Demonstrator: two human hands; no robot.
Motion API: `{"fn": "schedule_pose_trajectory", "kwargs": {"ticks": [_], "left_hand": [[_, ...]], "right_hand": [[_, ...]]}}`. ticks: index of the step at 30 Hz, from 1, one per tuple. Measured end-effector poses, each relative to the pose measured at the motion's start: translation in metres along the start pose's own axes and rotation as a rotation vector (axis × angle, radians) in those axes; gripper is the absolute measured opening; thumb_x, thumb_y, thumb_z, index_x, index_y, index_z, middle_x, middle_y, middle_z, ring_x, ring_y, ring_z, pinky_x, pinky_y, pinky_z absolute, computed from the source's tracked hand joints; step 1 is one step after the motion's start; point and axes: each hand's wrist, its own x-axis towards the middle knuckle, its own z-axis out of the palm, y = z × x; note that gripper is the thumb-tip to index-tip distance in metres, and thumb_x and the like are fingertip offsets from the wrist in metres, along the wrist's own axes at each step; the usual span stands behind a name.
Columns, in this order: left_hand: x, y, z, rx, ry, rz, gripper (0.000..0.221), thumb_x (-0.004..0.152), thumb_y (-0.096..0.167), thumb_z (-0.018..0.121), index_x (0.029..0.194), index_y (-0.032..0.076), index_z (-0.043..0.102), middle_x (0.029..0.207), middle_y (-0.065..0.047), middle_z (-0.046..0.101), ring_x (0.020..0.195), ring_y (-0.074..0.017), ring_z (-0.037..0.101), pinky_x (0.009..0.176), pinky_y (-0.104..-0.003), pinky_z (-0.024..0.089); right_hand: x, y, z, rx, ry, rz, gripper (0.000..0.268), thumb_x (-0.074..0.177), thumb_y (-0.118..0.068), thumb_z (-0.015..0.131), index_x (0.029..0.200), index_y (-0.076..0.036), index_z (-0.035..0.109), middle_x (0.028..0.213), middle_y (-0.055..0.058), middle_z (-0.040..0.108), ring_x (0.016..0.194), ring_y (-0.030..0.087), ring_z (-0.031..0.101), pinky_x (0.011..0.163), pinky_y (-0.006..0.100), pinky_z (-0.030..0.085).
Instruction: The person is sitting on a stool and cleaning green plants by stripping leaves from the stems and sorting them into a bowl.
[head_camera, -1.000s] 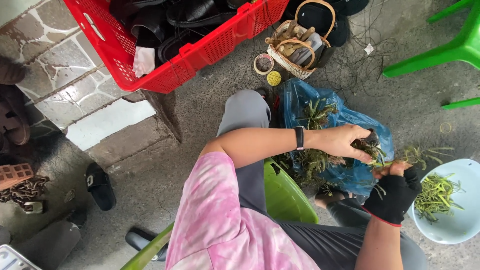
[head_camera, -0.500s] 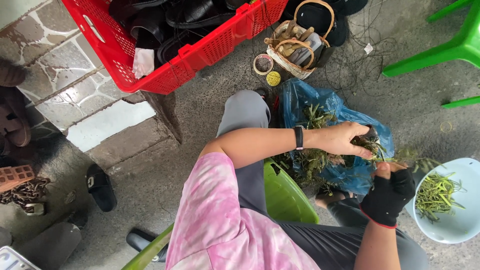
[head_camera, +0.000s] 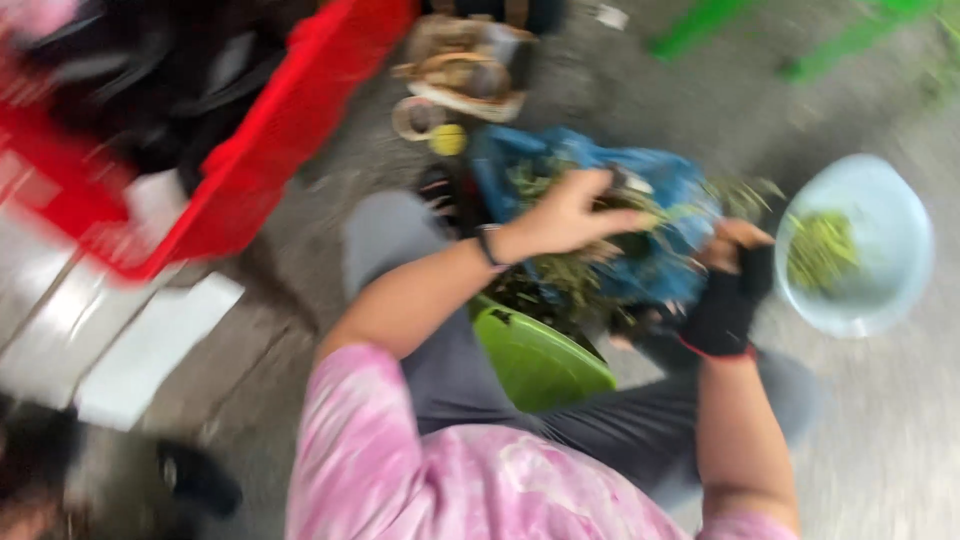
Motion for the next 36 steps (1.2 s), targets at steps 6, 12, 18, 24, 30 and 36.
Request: {"fn": "schedule_pose_trajectory", "kwargs": {"ticks": [6, 12, 18, 24, 30, 36], "left_hand": [[-0.003, -0.011, -0.005, -0.383, -0.084, -0.094, 0.016, 0.088, 0.006, 0.071, 0.103, 0.003, 0.066, 0.095, -0.012, 0.071, 0.091, -0.0158, 0.067, 0.085, -0.032, 0.053], [-0.005, -0.014, -0.011, -0.321, -0.1, -0.132, 0.019, 0.088, 0.003, 0.069, 0.107, 0.0, 0.063, 0.098, -0.015, 0.069, 0.09, -0.0182, 0.066, 0.082, -0.033, 0.054], [-0.008, -0.008, -0.007, -0.047, -0.129, -0.087, 0.025, 0.084, 0.009, 0.076, 0.104, -0.002, 0.064, 0.091, -0.016, 0.07, 0.085, -0.0245, 0.07, 0.072, -0.035, 0.056], [-0.018, -0.012, 0.003, -0.032, -0.181, -0.166, 0.032, 0.083, 0.015, 0.078, 0.107, 0.0, 0.063, 0.091, -0.018, 0.07, 0.087, -0.0202, 0.068, 0.074, -0.034, 0.055], [-0.048, -0.1, -0.009, -0.142, -0.364, -0.384, 0.042, 0.082, 0.017, 0.08, 0.117, 0.005, 0.06, 0.102, -0.005, 0.067, 0.094, -0.0111, 0.059, 0.087, -0.038, 0.051], [-0.016, -0.023, -0.008, -0.159, -0.422, -0.467, 0.033, 0.081, 0.01, 0.078, 0.11, 0.003, 0.063, 0.098, -0.009, 0.069, 0.094, -0.0159, 0.064, 0.088, -0.036, 0.052]], "right_hand": [[0.007, 0.018, 0.001, -0.261, -0.182, -0.248, 0.019, 0.085, 0.01, 0.066, 0.103, 0.006, 0.064, 0.104, 0.022, 0.061, 0.101, 0.031, 0.059, 0.091, 0.043, 0.047], [0.015, -0.026, 0.011, -0.211, -0.339, -0.354, 0.026, 0.08, 0.008, 0.07, 0.105, 0.002, 0.07, 0.089, 0.016, 0.065, 0.076, 0.032, 0.065, 0.07, 0.037, 0.054], [0.016, -0.035, -0.008, -0.507, -0.366, -0.603, 0.032, 0.084, -0.005, 0.071, 0.116, -0.005, 0.071, 0.094, 0.01, 0.066, 0.074, 0.032, 0.064, 0.068, 0.037, 0.054], [0.008, -0.009, 0.007, -0.75, -0.367, -0.802, 0.032, 0.079, -0.01, 0.066, 0.11, -0.014, 0.072, 0.098, 0.008, 0.061, 0.081, 0.03, 0.062, 0.074, 0.035, 0.052], [0.011, -0.017, 0.005, -0.282, -0.376, -0.273, 0.019, 0.082, -0.001, 0.064, 0.098, -0.006, 0.073, 0.085, 0.012, 0.066, 0.066, 0.031, 0.063, 0.058, 0.034, 0.05], [0.003, 0.006, -0.018, 0.175, -0.358, -0.102, 0.013, 0.079, -0.008, 0.071, 0.085, 0.003, 0.072, 0.082, 0.023, 0.067, 0.064, 0.025, 0.066, 0.053, 0.029, 0.054]]}}
